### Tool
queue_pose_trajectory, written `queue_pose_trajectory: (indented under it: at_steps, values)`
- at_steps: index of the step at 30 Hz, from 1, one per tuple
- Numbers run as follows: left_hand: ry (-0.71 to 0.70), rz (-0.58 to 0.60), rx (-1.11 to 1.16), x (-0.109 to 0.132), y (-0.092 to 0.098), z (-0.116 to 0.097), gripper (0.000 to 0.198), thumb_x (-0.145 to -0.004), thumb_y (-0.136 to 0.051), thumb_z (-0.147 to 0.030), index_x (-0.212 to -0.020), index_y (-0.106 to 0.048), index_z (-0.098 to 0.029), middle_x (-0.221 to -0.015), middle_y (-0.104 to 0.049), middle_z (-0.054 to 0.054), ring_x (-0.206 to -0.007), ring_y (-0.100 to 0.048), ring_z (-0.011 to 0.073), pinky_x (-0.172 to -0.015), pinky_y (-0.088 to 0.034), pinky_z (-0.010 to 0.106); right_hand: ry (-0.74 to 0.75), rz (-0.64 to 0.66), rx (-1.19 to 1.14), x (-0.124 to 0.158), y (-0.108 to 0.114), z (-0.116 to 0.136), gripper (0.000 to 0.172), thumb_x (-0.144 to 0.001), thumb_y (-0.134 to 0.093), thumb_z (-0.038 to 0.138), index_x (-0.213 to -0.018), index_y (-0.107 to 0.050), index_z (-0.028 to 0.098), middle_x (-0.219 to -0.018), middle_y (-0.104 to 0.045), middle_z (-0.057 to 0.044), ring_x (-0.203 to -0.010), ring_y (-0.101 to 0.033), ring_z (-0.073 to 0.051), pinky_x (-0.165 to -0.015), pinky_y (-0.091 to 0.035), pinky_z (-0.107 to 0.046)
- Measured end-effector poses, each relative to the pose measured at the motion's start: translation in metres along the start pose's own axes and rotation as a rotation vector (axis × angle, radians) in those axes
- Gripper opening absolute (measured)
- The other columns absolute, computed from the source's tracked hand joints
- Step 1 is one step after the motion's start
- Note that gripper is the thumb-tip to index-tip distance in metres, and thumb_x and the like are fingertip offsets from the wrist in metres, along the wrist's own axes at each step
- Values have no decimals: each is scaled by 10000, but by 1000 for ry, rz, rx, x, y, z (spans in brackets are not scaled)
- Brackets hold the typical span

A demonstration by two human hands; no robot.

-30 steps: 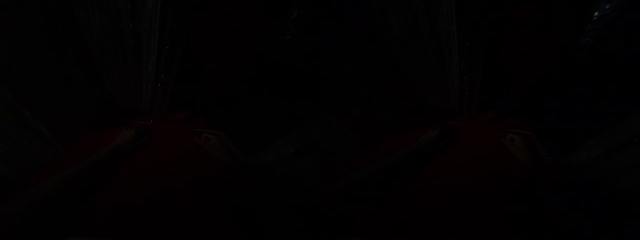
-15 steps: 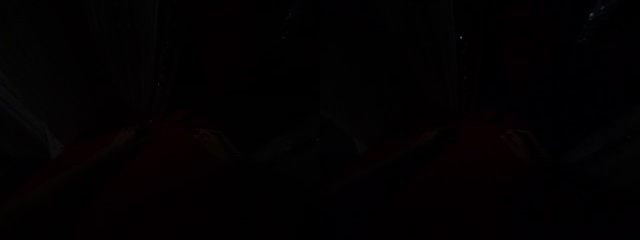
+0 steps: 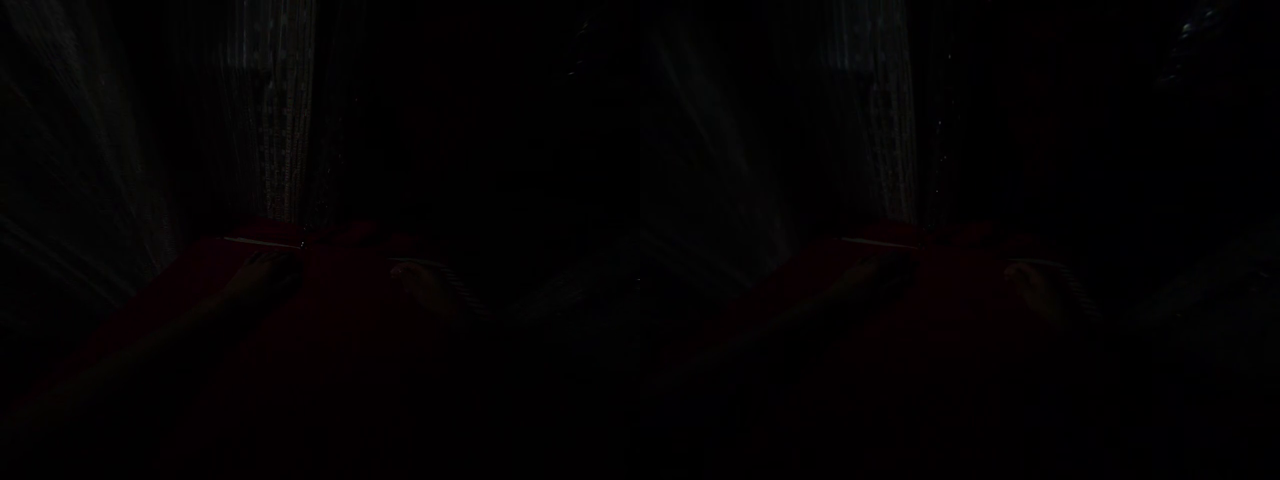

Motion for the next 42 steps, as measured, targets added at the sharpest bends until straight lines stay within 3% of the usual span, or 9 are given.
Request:
queue_pose_trajectory:
  at_steps: [7,13,16,19,24,31,42]
  values:
    - [-9,34,3,-1,1,0,423,-1045,-444,-479,-1384,-634,-312,-1508,-571,25,-1367,-539,300,-1188,-349,525,-32,3,-7,-2,-3,6,524,-788,-611,716,-879,-650,201,-989,-681,-86,-882,-648,-224,-847,-530,-376]
    - [-3,21,-3,-2,3,-2,417,-1038,-455,-486,-1378,-635,-326,-1502,-578,14,-1353,-549,289,-1169,-377,495,-76,-51,27,3,1,7,629,-842,-465,820,-880,-631,214,-906,-664,-96,-793,-622,-222,-739,-510,-368]
    - [-4,22,7,-1,3,-3,415,-1038,-452,-485,-1375,-636,-326,-1510,-573,6,-1360,-543,284,-1185,-361,505,-70,-55,42,3,2,7,627,-876,-429,803,-862,-631,210,-895,-665,-92,-806,-623,-223,-806,-511,-388]
    - [2,19,10,-2,2,-3,426,-1037,-451,-497,-1382,-632,-324,-1519,-565,11,-1370,-533,298,-1198,-339,529,-55,-44,67,2,2,9,569,-843,-528,759,-912,-678,215,-973,-683,-89,-942,-635,-255,-905,-495,-409]
    - [24,25,-4,-5,0,0,436,-1034,-454,-500,-1393,-629,-323,-1519,-564,22,-1366,-536,310,-1189,-336,558,-66,-50,84,1,0,14,579,-807,-555,766,-903,-675,208,-970,-687,-99,-896,-631,-265,-835,-494,-416]
    - [34,25,13,-5,1,-1,430,-1032,-445,-520,-1381,-630,-348,-1535,-551,4,-1386,-521,312,-1184,-339,546,-34,3,64,-1,1,20,500,-869,-491,675,-886,-635,196,-867,-668,-63,-762,-611,-189,-741,-483,-343]
    - [14,24,21,-5,2,-1,434,-1033,-466,-509,-1387,-634,-321,-1521,-563,15,-1378,-534,303,-1208,-336,547,-51,36,-1,-3,1,9,545,-808,-510,690,-982,-660,196,-1099,-691,-118,-960,-661,-262,-922,-509,-454]
Point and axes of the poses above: each hand's wrist, its own x-axis away from the middle knuckle, its own y-axis out of the back of the hand, z = x × y, the point moved 1 cm from there along -x, towards the middle knuckle
